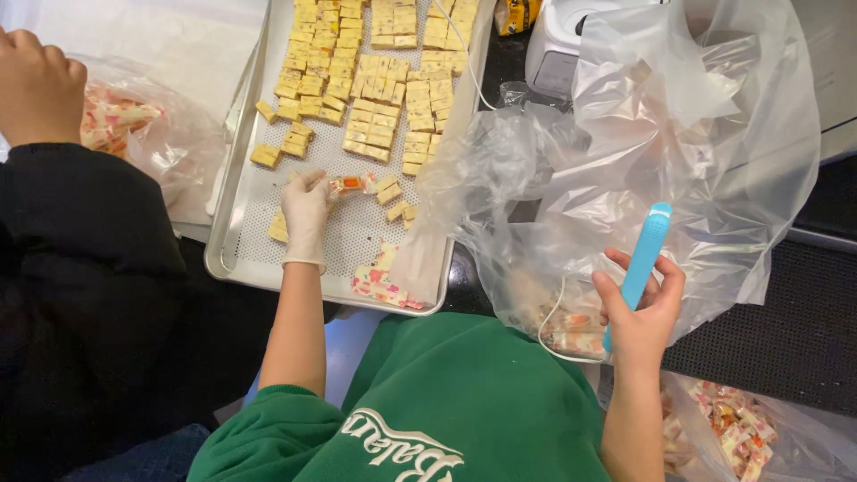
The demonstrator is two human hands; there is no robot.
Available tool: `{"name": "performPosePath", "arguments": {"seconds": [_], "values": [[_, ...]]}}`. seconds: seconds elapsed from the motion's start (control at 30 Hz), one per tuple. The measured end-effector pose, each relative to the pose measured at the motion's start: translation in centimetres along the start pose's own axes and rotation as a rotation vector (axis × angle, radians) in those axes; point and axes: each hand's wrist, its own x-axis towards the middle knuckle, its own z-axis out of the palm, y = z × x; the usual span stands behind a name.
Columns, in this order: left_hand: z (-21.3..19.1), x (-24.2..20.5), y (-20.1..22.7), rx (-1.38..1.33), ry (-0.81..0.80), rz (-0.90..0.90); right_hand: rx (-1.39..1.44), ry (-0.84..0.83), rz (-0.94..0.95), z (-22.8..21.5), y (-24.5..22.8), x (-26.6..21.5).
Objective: The person places individual pieces of nougat into small plastic bags and uses a blue handheld heat sealer to seal the openings.
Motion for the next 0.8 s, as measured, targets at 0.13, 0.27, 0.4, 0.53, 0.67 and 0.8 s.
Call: {"name": "performPosePath", "arguments": {"seconds": [0.13,0.27,0.4,0.53,0.67,0.8], "values": [[-0.1,0.5,1.2,0.136,-0.057,0.163,0.007,-0.008,-0.004,0.0,0.2,0.0],[-0.1,-2.8,7.3,0.637,0.013,0.395,-0.010,0.017,0.000,-0.2,-0.2,-0.2],[2.1,-9.4,12.1,0.395,-0.027,0.827,-0.024,0.063,0.037,-0.4,0.1,-0.6],[9.5,-18.5,12.4,0.306,-0.182,1.320,-0.064,0.085,0.107,-0.6,2.2,-0.4],[15.4,-23.1,5.0,0.545,-0.736,1.458,-0.255,0.064,0.187,-2.8,7.3,-0.4],[14.5,-21.7,5.7,1.599,-1.069,0.858,-0.458,0.048,0.321,-2.6,2.7,-2.2]]}}
